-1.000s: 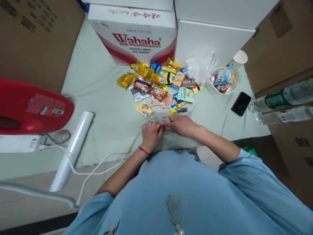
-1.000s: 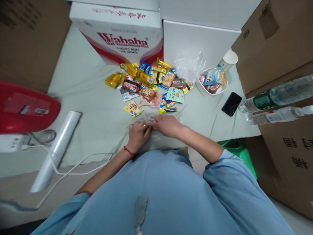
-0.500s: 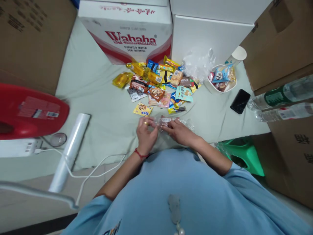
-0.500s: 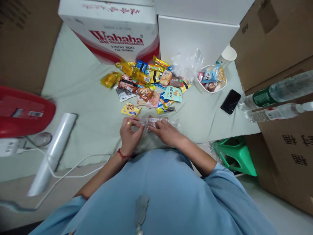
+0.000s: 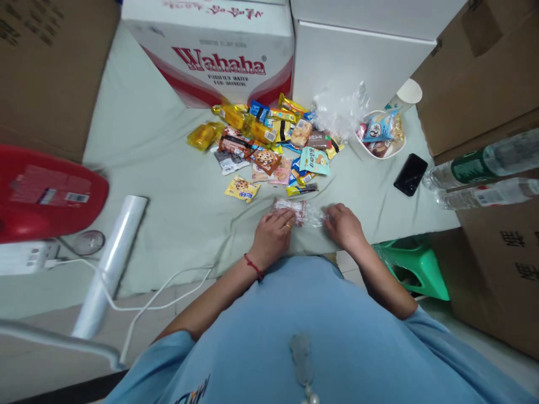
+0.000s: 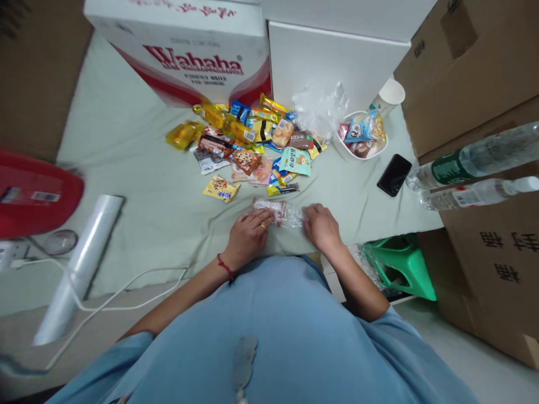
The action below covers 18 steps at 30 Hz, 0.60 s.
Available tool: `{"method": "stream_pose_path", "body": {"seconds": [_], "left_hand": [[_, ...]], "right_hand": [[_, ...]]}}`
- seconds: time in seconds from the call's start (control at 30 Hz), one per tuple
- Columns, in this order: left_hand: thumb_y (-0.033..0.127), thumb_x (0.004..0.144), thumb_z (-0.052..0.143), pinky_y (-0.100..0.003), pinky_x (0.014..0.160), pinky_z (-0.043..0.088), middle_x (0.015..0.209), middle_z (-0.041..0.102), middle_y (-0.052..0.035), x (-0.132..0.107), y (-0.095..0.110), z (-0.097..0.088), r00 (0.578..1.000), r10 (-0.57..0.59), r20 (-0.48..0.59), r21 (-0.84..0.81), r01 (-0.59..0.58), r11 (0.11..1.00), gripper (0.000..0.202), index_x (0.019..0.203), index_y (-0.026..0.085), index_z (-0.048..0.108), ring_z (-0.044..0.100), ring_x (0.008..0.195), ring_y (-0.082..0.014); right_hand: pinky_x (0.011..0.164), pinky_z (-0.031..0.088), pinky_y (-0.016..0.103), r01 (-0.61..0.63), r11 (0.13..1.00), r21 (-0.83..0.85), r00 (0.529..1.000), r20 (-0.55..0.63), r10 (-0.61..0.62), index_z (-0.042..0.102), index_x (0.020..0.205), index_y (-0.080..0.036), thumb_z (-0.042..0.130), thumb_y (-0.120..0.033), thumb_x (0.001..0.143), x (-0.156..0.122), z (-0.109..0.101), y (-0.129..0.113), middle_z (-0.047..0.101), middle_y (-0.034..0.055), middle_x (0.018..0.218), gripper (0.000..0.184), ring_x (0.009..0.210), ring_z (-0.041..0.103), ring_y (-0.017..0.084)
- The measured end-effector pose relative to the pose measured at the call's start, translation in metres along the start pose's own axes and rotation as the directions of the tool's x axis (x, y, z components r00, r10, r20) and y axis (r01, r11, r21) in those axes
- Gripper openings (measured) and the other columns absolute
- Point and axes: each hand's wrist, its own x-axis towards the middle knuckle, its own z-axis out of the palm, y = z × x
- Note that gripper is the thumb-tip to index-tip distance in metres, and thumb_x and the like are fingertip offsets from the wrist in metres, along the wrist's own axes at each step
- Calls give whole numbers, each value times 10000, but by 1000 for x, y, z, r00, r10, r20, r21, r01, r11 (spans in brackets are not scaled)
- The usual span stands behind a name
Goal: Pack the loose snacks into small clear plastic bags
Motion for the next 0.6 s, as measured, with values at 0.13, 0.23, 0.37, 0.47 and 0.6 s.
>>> {"method": "stream_pose_path", "body": {"seconds": [0.13, 0.23, 0.37, 0.47, 0.6], "left_hand": [[86, 973, 474, -507, 1072, 490, 1446, 704, -119, 1, 0, 1, 1000, 30, -5, 36, -30, 999, 444, 1320, 195, 728, 617, 1387, -278], [81, 981, 461, -544, 1131, 473, 1360, 746, -142, 1, 0, 2, 998, 56, 4, 69, -56, 996, 394, 1205, 175, 772, 640, 1354, -289], [79, 937, 489, -630, 1265, 349, 1101, 799, -155, -11, -6, 0, 996, 80, 45, 76, -83, 994, 334, 1061, 165, 787, 688, 1256, -308], [88, 904, 509, -716, 1280, 265, 1127, 794, -136, -34, -16, -11, 992, 128, -9, 27, -127, 991, 337, 1112, 193, 753, 669, 1294, -318], [73, 874, 543, -662, 1258, 342, 1272, 776, -92, -68, -32, -36, 959, 128, -251, -10, -135, 991, 390, 1188, 243, 699, 633, 1378, -284]], "right_hand": [[762, 499, 315, 110, 952, 285, 994, -46, -101, 654, 990, -220, 558, -299, 1013, 22, -13, -32, 679, 45, 875, 126, 818, 638, 212], [840, 487, 302, 271, 918, 289, 961, -30, -274, 669, 1013, -200, 528, -262, 1042, 49, -6, -73, 701, 66, 968, 156, 932, 655, 208], [812, 465, 301, 279, 952, 126, 938, 175, -298, 684, 1079, -176, 472, -207, 1065, 68, 21, -113, 696, 103, 1063, 215, 949, 639, 217], [788, 459, 290, 319, 943, 90, 914, 234, -332, 668, 1137, -172, 482, -137, 1039, 65, 37, -122, 672, 103, 1139, 213, 941, 627, 204], [892, 485, 320, 445, 893, 65, 863, 236, -447, 661, 1091, -131, 554, -178, 1042, 52, 46, -118, 644, 140, 1178, 127, 1025, 606, 225]]}}
